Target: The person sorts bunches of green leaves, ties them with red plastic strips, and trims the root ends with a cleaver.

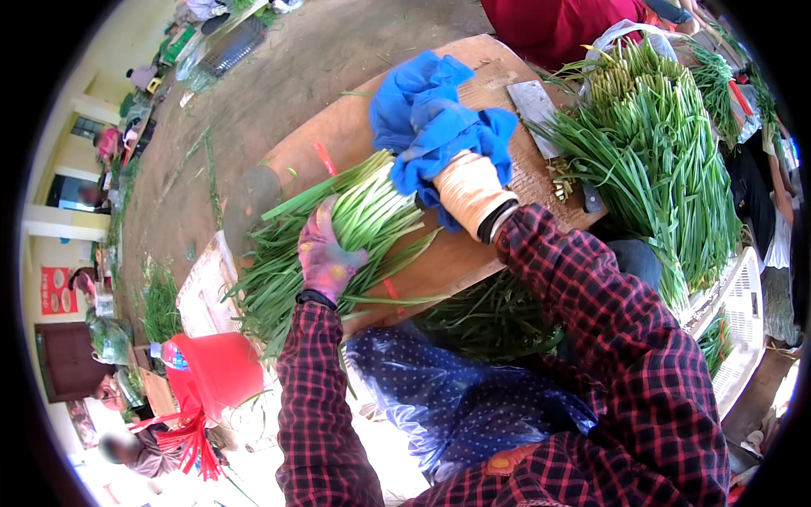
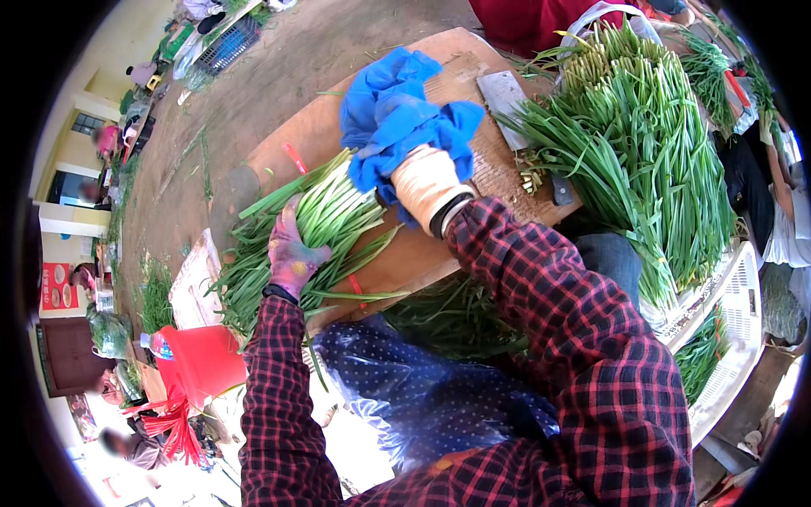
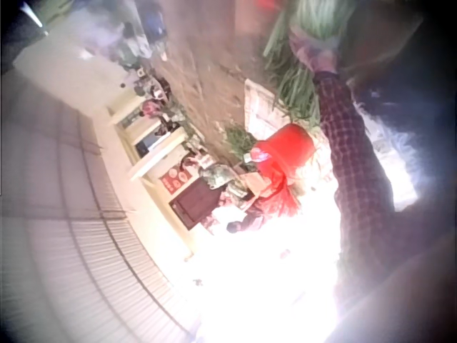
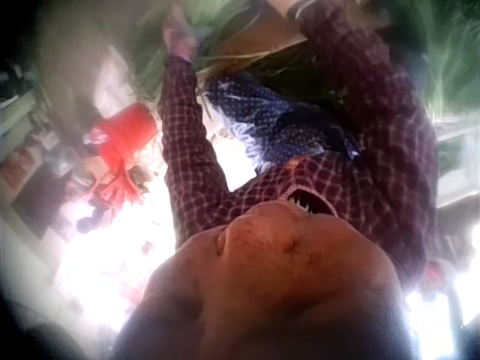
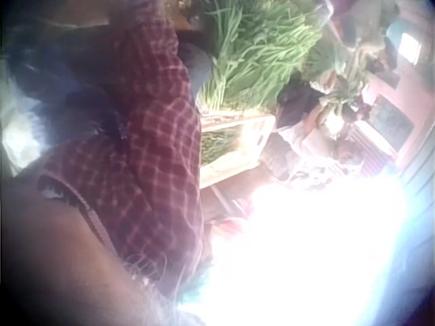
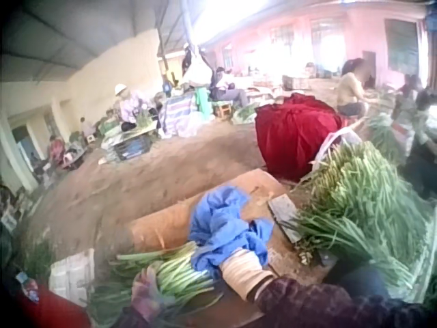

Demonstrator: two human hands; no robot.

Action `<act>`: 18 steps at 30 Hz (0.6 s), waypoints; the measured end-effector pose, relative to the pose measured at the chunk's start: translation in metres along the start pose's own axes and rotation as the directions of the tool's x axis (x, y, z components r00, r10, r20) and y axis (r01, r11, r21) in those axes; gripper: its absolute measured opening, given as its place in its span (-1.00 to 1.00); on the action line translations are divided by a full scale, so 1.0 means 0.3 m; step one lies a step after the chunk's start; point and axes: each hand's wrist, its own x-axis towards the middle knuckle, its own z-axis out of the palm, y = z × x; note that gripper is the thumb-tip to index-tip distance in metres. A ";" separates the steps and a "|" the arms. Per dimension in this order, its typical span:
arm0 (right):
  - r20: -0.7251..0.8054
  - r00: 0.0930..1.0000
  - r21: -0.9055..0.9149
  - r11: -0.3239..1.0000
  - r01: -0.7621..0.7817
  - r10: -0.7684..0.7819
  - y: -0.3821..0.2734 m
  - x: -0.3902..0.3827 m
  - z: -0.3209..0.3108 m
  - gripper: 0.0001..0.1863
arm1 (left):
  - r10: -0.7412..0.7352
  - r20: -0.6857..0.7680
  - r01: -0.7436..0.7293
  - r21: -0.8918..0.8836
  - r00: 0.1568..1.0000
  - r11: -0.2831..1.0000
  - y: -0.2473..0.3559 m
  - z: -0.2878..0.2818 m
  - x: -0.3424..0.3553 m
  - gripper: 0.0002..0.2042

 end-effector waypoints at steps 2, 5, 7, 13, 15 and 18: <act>0.140 0.990 0.087 0.995 -0.042 0.029 -0.022 -0.008 -0.162 -0.81 | -0.010 -0.024 0.010 0.003 1.000 1.000 -0.030 -0.025 -0.030 -0.07; -0.017 0.995 0.897 0.442 -0.029 0.099 0.128 0.019 -0.168 -0.78 | 0.027 -0.064 -0.028 -0.005 0.998 1.000 0.005 -0.006 -0.013 -0.08; 0.249 0.968 0.968 -0.011 -0.249 0.016 0.087 -0.009 -0.268 -0.73 | 0.050 -0.082 -0.050 0.006 0.995 0.999 -0.010 -0.008 -0.022 -0.08; -0.113 0.993 0.395 0.914 0.086 -0.044 -0.172 -0.057 -0.235 -0.71 | 0.069 -0.129 -0.072 -0.018 0.989 0.997 0.022 0.009 -0.035 -0.06; 0.016 0.995 0.481 0.873 0.077 -0.097 -0.138 -0.062 -0.236 -0.62 | 0.082 -0.113 -0.078 0.031 0.990 0.996 0.025 -0.010 -0.021 -0.06; -0.036 0.986 0.633 0.760 0.147 -0.160 -0.107 -0.048 -0.238 -0.57 | 0.116 -0.139 -0.112 0.040 0.983 0.993 0.015 -0.003 -0.035 -0.06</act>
